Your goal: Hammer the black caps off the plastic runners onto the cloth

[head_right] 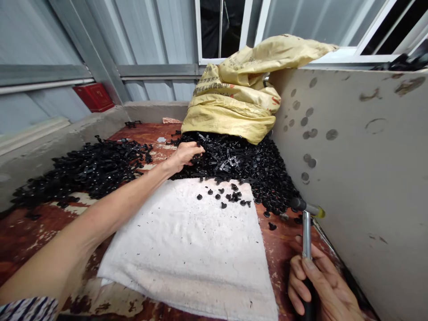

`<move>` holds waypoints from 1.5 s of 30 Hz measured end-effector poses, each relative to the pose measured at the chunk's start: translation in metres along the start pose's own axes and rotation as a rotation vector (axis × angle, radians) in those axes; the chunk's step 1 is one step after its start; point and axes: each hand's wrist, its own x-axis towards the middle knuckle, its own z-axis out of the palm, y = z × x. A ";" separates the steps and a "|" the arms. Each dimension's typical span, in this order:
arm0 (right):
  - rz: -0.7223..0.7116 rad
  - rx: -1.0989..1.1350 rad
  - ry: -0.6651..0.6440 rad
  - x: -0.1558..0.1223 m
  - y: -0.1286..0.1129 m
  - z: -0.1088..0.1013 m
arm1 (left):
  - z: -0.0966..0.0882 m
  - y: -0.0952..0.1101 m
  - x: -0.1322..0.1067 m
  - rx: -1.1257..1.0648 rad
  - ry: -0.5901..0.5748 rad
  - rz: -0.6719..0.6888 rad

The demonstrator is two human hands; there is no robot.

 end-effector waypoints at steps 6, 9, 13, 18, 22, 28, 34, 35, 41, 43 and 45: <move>-0.022 0.015 -0.056 0.001 0.000 -0.007 | -0.022 0.015 -0.022 -0.370 -0.126 -0.158; -0.039 0.011 -0.164 0.002 0.002 -0.012 | -0.015 0.022 -0.049 -0.516 -0.275 -0.206; -0.116 -0.025 -0.111 0.000 0.007 -0.003 | 0.019 0.028 -0.091 -0.595 -0.474 -0.322; -0.182 -0.269 -0.184 -0.021 0.017 0.012 | 0.071 0.035 -0.137 -0.579 -0.701 -0.370; -0.283 -0.310 -0.136 -0.037 0.012 0.010 | 0.088 0.035 -0.157 -0.305 -0.899 -0.223; -0.201 -0.221 -0.301 -0.038 0.007 -0.001 | 0.085 0.032 -0.175 -0.164 -1.039 -0.152; -0.238 -0.038 -0.201 -0.042 0.010 0.007 | 0.064 0.019 -0.190 -0.472 -0.774 -0.374; -0.254 -0.016 -0.168 -0.043 0.009 0.009 | 0.059 0.016 -0.192 -0.536 -0.745 -0.435; -0.323 0.047 -0.077 -0.046 0.009 0.019 | 0.047 0.013 -0.213 -0.651 -0.735 -0.642; -0.321 0.048 -0.083 -0.048 0.014 0.022 | 0.049 0.014 -0.217 -0.691 -0.715 -0.621; -0.314 0.039 -0.105 -0.051 0.019 0.025 | 0.052 0.014 -0.217 -0.759 -0.658 -0.566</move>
